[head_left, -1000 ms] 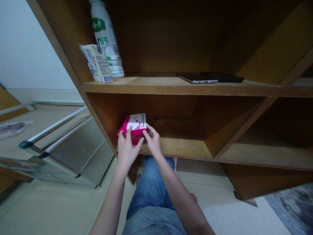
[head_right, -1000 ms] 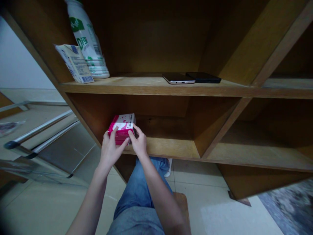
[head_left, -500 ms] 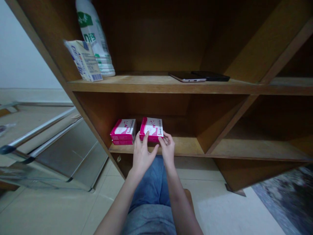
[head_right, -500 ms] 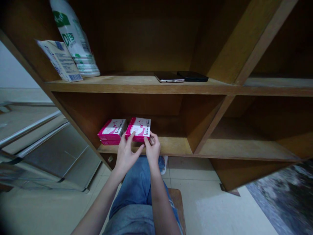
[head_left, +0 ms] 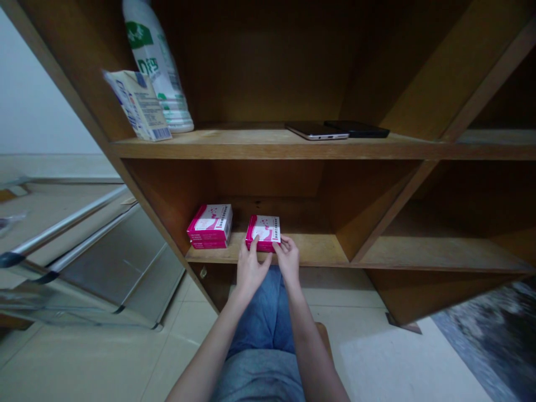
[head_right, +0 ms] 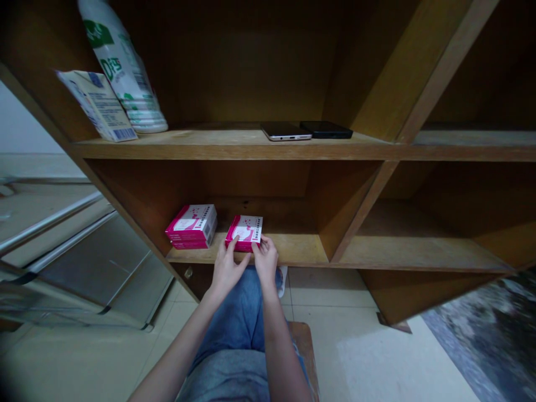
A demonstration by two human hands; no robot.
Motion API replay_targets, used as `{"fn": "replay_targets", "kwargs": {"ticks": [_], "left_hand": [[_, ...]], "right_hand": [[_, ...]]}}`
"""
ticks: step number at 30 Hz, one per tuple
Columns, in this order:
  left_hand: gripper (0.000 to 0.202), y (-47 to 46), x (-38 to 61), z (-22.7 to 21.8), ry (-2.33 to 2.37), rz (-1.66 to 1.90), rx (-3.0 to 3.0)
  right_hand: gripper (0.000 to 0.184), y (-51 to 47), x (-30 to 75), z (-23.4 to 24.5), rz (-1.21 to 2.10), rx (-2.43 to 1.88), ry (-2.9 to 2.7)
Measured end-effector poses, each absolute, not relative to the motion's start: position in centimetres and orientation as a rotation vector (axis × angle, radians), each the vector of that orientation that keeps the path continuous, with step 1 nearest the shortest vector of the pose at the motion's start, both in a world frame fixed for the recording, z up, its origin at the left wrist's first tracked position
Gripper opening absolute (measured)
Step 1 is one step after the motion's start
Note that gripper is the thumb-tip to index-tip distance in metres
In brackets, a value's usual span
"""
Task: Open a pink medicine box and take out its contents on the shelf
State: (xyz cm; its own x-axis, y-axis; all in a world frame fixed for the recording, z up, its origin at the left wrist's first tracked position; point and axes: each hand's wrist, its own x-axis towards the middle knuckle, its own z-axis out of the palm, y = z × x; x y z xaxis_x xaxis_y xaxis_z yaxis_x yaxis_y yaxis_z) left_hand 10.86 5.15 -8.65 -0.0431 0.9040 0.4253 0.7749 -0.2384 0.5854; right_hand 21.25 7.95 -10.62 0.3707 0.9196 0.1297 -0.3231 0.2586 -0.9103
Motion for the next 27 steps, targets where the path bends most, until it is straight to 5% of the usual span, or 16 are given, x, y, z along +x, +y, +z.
{"fn": "replay_targets", "kwargs": {"ticks": [6, 12, 20, 27], "left_hand": [[0.055, 5.8, 10.9, -9.9, 1.77, 1.23, 1.983], [0.055, 7.8, 9.6, -10.4, 1.617, 1.417, 1.792], [0.049, 9.7, 9.3, -8.9, 1.303, 1.417, 1.213], [0.037, 9.5, 9.5, -8.9, 1.363, 1.466, 1.282]], "right_hand": [[0.03, 8.5, 21.6, -11.2, 0.901, -0.98, -0.877], [0.053, 9.0, 21.8, -11.3, 0.902, -0.998, -0.913], [0.042, 9.3, 21.9, -11.3, 0.902, -1.02, -0.945], [0.049, 9.7, 21.7, -11.6, 0.86, -1.111, -0.969]]}}
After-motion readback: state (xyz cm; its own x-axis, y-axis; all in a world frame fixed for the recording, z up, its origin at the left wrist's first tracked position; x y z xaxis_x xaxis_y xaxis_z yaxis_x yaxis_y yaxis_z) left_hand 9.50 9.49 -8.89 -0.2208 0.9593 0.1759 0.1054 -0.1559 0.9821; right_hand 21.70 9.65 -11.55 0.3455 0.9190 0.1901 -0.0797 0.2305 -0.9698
